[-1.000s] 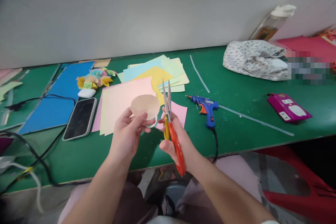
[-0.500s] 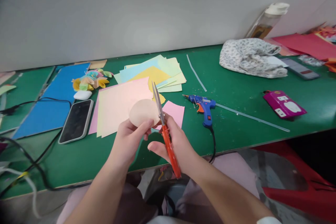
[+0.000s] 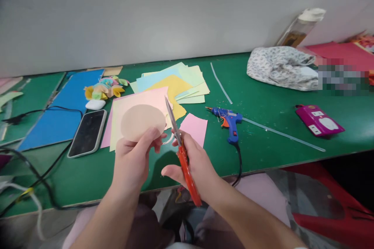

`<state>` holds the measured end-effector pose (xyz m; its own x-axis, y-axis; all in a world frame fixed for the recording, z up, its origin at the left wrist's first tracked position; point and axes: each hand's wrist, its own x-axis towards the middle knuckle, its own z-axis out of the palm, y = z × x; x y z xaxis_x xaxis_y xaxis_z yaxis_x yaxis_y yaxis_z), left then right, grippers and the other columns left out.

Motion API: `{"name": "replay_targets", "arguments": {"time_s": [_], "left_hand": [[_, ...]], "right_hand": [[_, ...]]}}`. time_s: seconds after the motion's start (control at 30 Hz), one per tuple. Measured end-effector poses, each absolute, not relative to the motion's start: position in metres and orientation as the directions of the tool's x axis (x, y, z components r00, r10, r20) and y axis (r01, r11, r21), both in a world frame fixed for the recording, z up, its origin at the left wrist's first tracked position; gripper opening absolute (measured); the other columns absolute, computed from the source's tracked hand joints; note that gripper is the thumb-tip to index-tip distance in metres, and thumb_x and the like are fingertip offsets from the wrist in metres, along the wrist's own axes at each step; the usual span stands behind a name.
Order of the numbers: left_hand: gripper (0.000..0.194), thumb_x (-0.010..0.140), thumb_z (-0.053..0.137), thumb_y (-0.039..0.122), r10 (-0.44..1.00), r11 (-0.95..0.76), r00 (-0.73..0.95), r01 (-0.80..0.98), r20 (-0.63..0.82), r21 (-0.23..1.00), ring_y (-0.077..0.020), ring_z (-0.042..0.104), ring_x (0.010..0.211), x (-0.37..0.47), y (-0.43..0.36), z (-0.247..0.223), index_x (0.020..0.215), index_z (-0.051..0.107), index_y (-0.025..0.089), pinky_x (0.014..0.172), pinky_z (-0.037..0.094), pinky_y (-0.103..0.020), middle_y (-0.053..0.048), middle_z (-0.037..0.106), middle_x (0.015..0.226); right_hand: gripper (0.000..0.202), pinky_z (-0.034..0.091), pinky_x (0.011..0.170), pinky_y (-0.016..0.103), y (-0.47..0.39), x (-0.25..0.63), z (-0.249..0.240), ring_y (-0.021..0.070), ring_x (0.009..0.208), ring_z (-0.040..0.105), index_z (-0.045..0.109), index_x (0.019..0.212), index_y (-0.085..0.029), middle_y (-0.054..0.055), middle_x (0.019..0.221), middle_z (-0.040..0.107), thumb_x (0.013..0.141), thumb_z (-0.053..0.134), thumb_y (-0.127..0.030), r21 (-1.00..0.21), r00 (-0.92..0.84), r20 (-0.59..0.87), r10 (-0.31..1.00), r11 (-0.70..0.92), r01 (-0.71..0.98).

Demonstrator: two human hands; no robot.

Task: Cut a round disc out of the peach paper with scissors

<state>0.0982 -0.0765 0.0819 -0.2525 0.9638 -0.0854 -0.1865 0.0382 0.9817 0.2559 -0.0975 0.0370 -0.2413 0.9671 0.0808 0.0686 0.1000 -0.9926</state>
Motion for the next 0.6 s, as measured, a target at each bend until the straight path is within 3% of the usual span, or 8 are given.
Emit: {"name": "replay_targets", "arguments": {"time_s": [0.27,0.43,0.6], "left_hand": [[0.025,0.080,0.089,0.030,0.938,0.004,-0.323,-0.352,-0.125,0.936,-0.0081,0.056,0.053,0.111,-0.082,0.084,0.061,0.077,0.018,0.051,0.048,-0.017,0.002,0.065,0.057],[0.029,0.078,0.092,0.028,0.944,0.024,-0.278,-0.479,-0.177,0.878,-0.0079,0.059,0.051,0.118,-0.085,0.089,0.058,0.073,0.019,0.053,0.051,-0.017,0.003,0.064,0.056],[0.031,0.079,0.093,0.031,0.928,0.024,-0.307,-0.516,-0.211,0.856,-0.0077,0.056,0.047,0.124,-0.089,0.090,0.059,0.072,0.019,0.051,0.050,-0.018,0.005,0.061,0.053]], "right_hand": [[0.093,0.059,0.092,0.047,-0.105,0.246,0.042,0.0319,0.104,0.074,0.054,0.142,-0.023,0.016,0.122,0.074,0.086,0.055,-0.097,-0.967,-0.263,0.182,0.947,0.221,0.126],[0.098,0.061,0.091,0.050,-0.107,0.240,0.039,0.0342,0.103,0.075,0.053,0.145,-0.024,0.019,0.128,0.075,0.082,0.056,-0.099,-0.971,-0.253,0.150,0.956,0.191,0.142],[0.092,0.062,0.094,0.051,-0.108,0.233,0.044,0.0381,0.115,0.076,0.056,0.138,-0.023,0.018,0.127,0.077,0.084,0.057,-0.098,-0.975,-0.238,0.167,0.957,0.196,0.104]]}}
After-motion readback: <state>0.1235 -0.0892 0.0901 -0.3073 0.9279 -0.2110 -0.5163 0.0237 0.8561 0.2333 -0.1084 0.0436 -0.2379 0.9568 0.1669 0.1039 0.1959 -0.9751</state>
